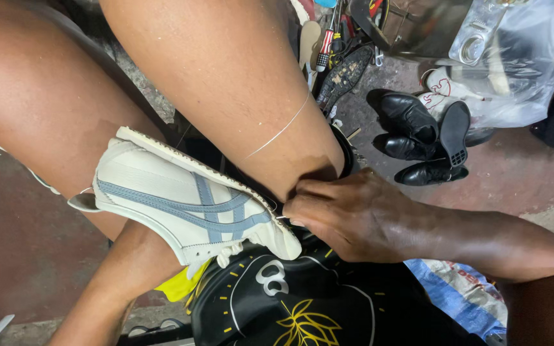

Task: The person stitches the sole of a sneaker using a needle and thread, pulling the thread tight through each hole along the edge of the shoe.

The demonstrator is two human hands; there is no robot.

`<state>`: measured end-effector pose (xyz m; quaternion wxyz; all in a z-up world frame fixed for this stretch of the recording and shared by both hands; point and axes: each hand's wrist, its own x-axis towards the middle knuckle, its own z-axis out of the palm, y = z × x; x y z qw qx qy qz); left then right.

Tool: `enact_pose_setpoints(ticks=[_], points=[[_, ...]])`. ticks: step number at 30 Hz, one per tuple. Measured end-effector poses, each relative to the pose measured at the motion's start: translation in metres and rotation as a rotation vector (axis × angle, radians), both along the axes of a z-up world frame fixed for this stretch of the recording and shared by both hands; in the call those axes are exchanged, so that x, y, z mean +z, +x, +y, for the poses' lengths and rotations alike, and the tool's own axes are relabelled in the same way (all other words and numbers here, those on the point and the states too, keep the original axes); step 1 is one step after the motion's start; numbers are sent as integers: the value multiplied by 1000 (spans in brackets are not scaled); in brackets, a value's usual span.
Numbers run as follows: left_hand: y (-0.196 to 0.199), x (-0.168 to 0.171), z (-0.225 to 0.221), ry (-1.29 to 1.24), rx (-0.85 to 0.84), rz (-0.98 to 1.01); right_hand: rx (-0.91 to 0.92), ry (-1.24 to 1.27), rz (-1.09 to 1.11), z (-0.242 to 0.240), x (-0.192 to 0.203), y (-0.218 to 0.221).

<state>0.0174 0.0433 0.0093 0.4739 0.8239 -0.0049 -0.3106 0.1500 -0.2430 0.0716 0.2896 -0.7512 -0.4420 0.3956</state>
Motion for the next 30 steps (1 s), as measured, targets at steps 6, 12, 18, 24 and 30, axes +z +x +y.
enact_pose_setpoints(ticks=[6, 12, 18, 24, 30], points=[[8, 0, 1, 14, -23, 54, -88, -41, 35, 2, 4, -12], [8, 1, 2, -13, -1, 113, -159, 149, -44, 0, 0, -21], [7, -1, 6, -14, 2, 175, -198, 96, -44, 9, 4, -27], [7, 1, 7, -91, 24, 146, -6, 7, -186, 13, 23, -11], [16, 0, 8, -93, -24, 135, 3, 129, -279, 22, 17, -1]])
